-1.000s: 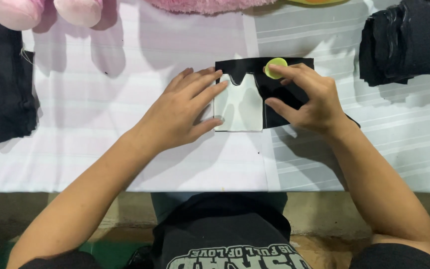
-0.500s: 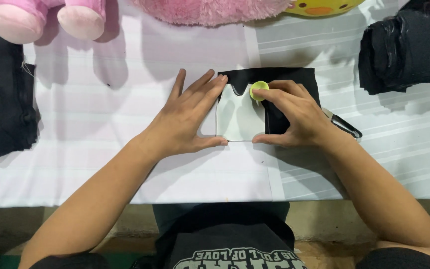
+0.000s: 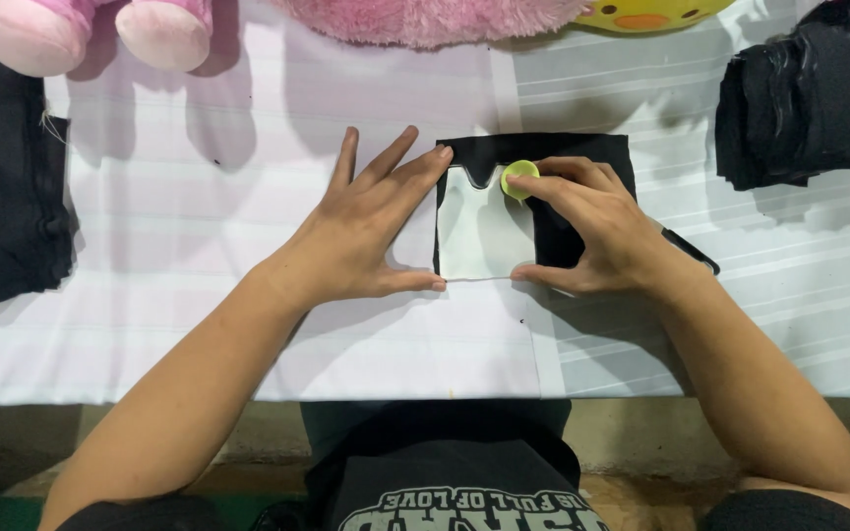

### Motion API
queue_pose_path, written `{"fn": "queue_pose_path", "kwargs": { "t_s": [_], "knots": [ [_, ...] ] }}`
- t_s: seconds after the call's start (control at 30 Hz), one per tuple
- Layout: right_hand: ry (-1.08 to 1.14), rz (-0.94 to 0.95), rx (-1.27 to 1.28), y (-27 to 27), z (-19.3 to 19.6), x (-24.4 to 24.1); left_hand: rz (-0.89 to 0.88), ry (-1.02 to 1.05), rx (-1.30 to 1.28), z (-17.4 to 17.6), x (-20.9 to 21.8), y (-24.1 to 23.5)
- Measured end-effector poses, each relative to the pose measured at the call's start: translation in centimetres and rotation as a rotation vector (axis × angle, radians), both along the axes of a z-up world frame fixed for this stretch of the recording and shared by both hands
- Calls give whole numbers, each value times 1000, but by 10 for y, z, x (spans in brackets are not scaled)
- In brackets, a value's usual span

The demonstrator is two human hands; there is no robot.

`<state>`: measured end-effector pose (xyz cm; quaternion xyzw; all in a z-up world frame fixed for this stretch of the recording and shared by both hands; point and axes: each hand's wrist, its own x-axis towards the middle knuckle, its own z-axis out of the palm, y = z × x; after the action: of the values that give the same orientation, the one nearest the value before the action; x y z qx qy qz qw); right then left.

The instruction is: Tracing a template onto black fabric with chalk and cutting out the shape with scissors

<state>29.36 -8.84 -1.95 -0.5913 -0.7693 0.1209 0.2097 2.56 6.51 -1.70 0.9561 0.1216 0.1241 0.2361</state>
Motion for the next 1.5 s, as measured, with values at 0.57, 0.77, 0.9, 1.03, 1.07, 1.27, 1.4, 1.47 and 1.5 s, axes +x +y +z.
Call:
{"fn": "queue_pose_path", "kwargs": {
  "t_s": [0.57, 0.77, 0.9, 1.03, 1.07, 1.27, 1.4, 1.47, 1.5],
  "knots": [
    [-60, 40, 11, -1, -8, 4, -60, -61, 139, -11, -1, 5],
    [-42, 42, -24, -1, -6, 5, -55, -67, 132, -12, -1, 4],
    [-33, 46, 7, -1, -8, 7, -48, -88, 137, -15, 0, 5],
    [15, 19, -17, 2, -2, 4, -47, -102, 154, -14, 0, 5],
    [14, 17, -28, 2, -2, 4, -48, -110, 154, -14, 0, 5],
    [24, 19, -7, 1, -4, 5, -48, -144, 154, -14, 3, 5],
    [35, 10, 47, 3, -5, 5, -51, -145, 144, -13, 3, 5],
    [51, 13, 69, 4, -7, 5, -53, -155, 165, -14, 2, 5],
    [71, 24, 85, 4, -8, 5, -45, -159, 181, -16, 2, 4]
  ]
}}
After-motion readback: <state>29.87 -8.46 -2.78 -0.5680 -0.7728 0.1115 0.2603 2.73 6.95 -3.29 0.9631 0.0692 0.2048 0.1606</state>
